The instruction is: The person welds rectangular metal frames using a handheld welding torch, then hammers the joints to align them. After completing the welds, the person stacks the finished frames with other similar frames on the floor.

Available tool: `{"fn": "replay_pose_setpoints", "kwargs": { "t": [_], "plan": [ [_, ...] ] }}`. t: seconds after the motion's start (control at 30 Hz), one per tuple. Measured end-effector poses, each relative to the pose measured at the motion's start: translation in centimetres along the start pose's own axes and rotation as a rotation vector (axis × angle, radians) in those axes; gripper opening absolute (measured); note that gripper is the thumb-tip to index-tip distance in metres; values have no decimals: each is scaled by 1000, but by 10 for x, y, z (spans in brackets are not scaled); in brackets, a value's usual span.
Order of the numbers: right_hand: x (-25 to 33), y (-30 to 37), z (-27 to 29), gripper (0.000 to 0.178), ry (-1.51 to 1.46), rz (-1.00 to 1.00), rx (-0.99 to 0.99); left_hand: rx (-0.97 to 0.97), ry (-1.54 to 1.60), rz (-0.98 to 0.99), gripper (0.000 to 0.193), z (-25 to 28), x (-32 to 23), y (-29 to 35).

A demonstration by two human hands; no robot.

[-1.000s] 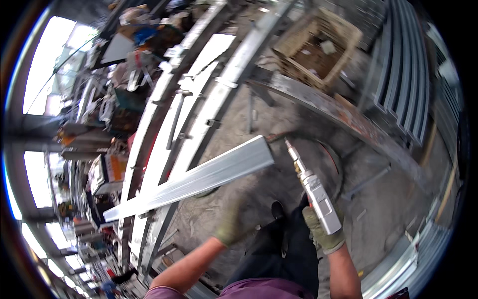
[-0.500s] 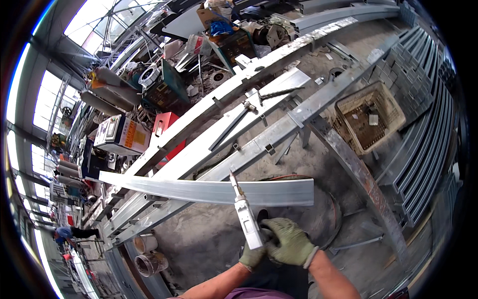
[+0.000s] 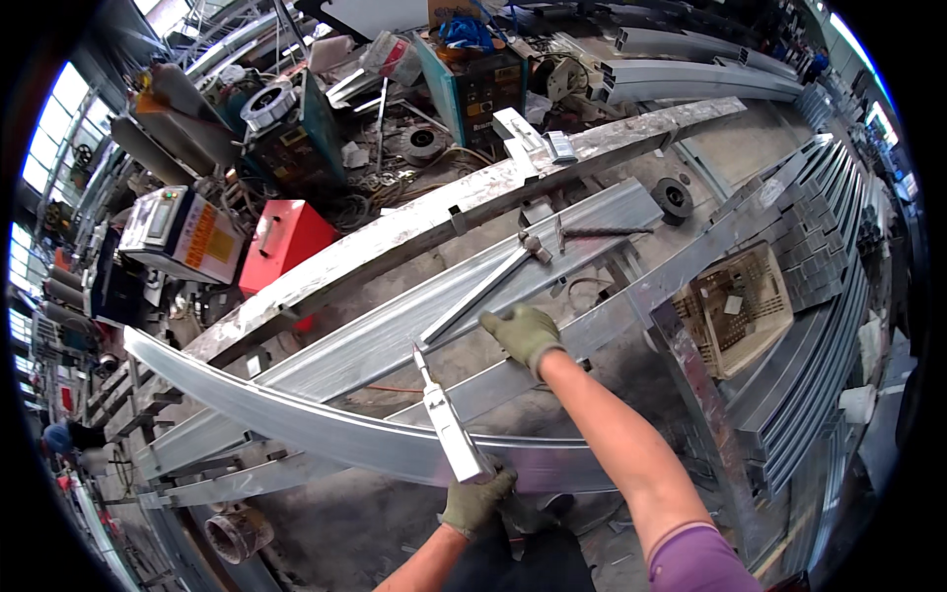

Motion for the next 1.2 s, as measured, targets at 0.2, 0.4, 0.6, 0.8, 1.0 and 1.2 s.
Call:
{"fn": "replay_pose_setpoints", "kwargs": {
  "t": [0.2, 0.4, 0.6, 0.8, 1.0, 1.2],
  "plan": [
    [35, -91, -35, 81, 144, -132, -41, -78, 165, 124, 28, 10, 33, -7],
    [7, -124, -39, 68, -4, -225, -145, -84, 129, 42, 28, 9, 29, -6],
    [7, -113, -26, 55, -201, -171, -252, -97, 212, 60, 25, 14, 17, -8],
    [-80, -91, 22, 28, -1018, -3, -257, -46, 302, 87, 23, 1, 38, -13],
    [-112, 161, 119, 38, -1181, 126, -51, -131, 245, 27, 12, 12, 10, -11],
    [-278, 331, 118, 32, -986, -227, -445, -132, 151, -46, 19, 9, 12, -18]
  ]
}}
Point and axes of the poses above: each hand's wrist, its own y-axis away from the middle knuckle, its own z-axis out of the back of the hand, x = y × z, the point moved 9 cm from there along -y, towards the middle knuckle
